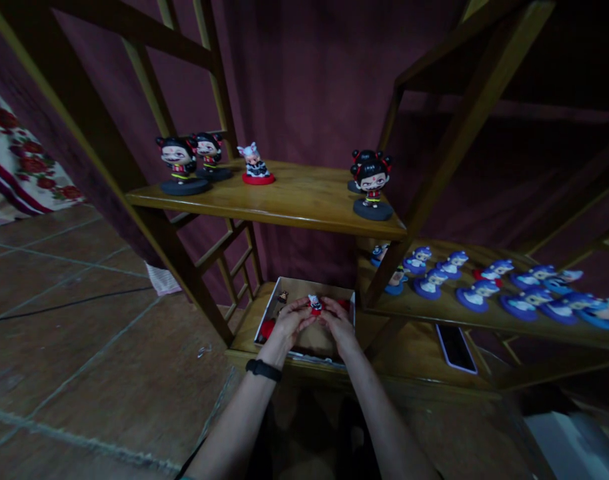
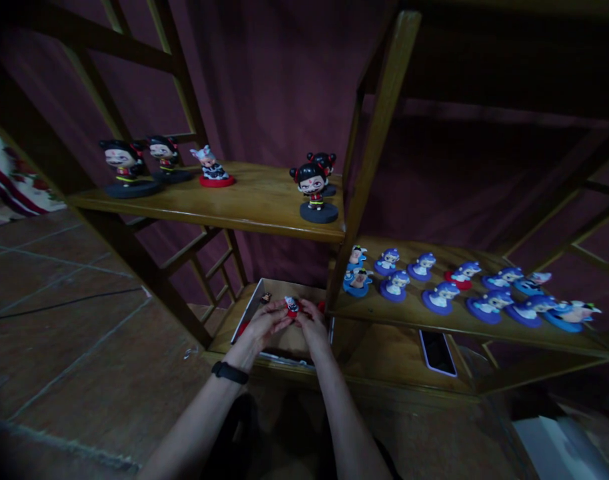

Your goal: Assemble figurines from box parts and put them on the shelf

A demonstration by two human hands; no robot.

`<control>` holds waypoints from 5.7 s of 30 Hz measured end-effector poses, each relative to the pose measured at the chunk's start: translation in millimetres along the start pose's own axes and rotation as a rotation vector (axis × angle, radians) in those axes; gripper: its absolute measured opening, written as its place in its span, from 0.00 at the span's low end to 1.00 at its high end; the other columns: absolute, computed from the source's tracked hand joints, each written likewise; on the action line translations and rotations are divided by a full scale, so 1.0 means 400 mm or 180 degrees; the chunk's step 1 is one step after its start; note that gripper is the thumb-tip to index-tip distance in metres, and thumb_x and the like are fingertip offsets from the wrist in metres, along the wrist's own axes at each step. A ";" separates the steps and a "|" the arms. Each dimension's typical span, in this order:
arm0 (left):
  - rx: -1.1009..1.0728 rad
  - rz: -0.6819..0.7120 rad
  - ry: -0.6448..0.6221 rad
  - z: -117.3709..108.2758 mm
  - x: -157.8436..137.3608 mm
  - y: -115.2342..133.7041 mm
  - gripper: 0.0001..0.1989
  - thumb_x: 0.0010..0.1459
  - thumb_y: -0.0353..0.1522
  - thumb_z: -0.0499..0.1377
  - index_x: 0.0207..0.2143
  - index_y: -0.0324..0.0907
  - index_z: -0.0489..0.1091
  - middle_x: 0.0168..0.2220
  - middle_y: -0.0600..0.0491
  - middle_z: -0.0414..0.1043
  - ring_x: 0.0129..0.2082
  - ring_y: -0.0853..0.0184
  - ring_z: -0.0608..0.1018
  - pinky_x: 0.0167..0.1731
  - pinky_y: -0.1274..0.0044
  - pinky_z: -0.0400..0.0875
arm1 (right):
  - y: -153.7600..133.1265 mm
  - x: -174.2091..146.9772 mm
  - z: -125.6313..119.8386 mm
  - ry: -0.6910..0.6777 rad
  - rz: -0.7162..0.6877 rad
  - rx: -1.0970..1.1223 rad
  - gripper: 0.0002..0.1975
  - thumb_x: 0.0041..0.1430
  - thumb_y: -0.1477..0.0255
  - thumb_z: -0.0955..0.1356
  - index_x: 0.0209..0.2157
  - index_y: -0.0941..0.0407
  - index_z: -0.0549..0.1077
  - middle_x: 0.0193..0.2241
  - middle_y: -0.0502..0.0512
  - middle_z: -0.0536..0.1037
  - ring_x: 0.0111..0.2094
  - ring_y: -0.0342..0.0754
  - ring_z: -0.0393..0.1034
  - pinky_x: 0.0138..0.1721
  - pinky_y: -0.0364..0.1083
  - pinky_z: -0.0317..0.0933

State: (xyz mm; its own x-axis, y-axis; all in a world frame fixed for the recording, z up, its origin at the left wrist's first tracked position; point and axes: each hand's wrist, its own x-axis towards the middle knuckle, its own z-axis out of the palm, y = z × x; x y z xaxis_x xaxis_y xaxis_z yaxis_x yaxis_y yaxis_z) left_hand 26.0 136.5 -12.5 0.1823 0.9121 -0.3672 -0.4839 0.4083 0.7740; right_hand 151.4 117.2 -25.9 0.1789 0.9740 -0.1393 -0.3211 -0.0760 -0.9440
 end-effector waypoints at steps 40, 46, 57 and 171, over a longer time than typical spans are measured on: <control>0.0391 0.0351 -0.0383 -0.011 -0.274 -0.139 0.26 0.32 0.26 0.68 0.39 0.36 0.69 0.25 0.52 0.73 0.23 0.71 0.74 0.29 0.79 0.67 | 0.013 -0.311 -0.077 -0.0766 0.0160 0.0777 0.18 0.39 0.71 0.70 0.37 0.55 0.73 0.38 0.55 0.76 0.39 0.50 0.69 0.42 0.50 0.60; 0.0399 0.0389 -0.0143 -0.015 -0.294 -0.160 0.23 0.29 0.25 0.68 0.34 0.36 0.69 0.22 0.54 0.72 0.21 0.74 0.72 0.26 0.80 0.66 | 0.018 -0.326 -0.077 -0.0758 0.0317 0.0634 0.17 0.38 0.72 0.70 0.36 0.56 0.74 0.37 0.55 0.77 0.37 0.49 0.70 0.42 0.49 0.60; 0.0320 0.0182 -0.0181 -0.042 -0.339 -0.190 0.20 0.32 0.24 0.68 0.33 0.35 0.71 0.24 0.52 0.72 0.22 0.74 0.73 0.25 0.82 0.66 | 0.023 -0.379 -0.092 -0.0638 0.0490 0.0625 0.16 0.36 0.71 0.71 0.33 0.57 0.74 0.34 0.55 0.77 0.35 0.48 0.71 0.40 0.48 0.62; 0.0596 0.0476 -0.0539 -0.034 -0.370 -0.175 0.24 0.33 0.23 0.66 0.38 0.36 0.69 0.31 0.49 0.74 0.28 0.69 0.75 0.32 0.78 0.66 | 0.027 -0.370 -0.115 -0.0876 0.0516 0.0372 0.18 0.35 0.76 0.72 0.34 0.56 0.72 0.32 0.52 0.76 0.32 0.43 0.70 0.32 0.41 0.63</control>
State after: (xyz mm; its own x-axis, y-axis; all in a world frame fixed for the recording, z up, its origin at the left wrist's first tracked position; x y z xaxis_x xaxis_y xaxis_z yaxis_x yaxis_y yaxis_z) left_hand 21.2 -27.8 -19.4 0.2688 0.9493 -0.1628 -0.3526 0.2543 0.9006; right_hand 164.3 -37.6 -29.3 -0.1357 0.9736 -0.1837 -0.4322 -0.2250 -0.8732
